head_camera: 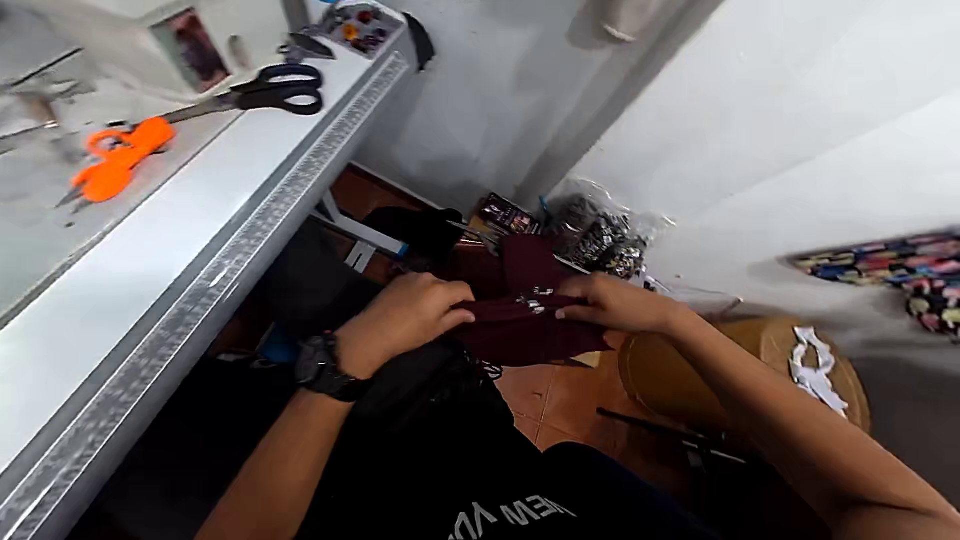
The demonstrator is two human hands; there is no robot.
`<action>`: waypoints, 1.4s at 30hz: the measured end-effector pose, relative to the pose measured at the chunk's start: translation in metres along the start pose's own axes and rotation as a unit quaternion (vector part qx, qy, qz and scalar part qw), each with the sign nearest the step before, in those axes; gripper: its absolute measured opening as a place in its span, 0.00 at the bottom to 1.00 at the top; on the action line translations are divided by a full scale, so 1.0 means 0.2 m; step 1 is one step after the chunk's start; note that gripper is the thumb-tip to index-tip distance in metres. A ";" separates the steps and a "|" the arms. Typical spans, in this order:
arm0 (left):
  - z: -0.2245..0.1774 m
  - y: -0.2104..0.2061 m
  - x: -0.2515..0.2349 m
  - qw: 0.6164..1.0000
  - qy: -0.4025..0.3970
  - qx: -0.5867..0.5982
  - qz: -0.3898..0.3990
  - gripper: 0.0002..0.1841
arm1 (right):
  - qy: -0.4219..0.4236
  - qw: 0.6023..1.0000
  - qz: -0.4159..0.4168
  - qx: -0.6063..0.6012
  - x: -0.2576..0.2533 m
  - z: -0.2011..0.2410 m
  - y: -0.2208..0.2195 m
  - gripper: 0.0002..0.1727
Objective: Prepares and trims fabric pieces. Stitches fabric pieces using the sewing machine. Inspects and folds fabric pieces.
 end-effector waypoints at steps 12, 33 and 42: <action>0.14 -0.45 -0.58 0.999 -0.023 -0.029 0.040 0.13 | -0.190 0.977 -0.093 0.027 0.32 -0.51 -0.21 0.12; 0.30 -0.58 -0.61 0.995 -0.053 -0.032 -0.080 0.10 | -0.181 0.951 -0.227 0.104 0.32 -0.68 -0.30 0.09; -0.12 -0.23 -0.22 0.973 0.027 0.192 -0.127 0.18 | -0.157 0.956 -0.183 0.170 0.25 -0.74 -0.54 0.11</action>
Point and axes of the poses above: each hand's wrist, its own x-axis away from the middle knuckle, its own y-axis out of the back of the hand, z = x × y, the point moved 4 cm from there along -x, towards the middle knuckle, and after that the axes turned 11 degrees about x, right-handed, at the moved point
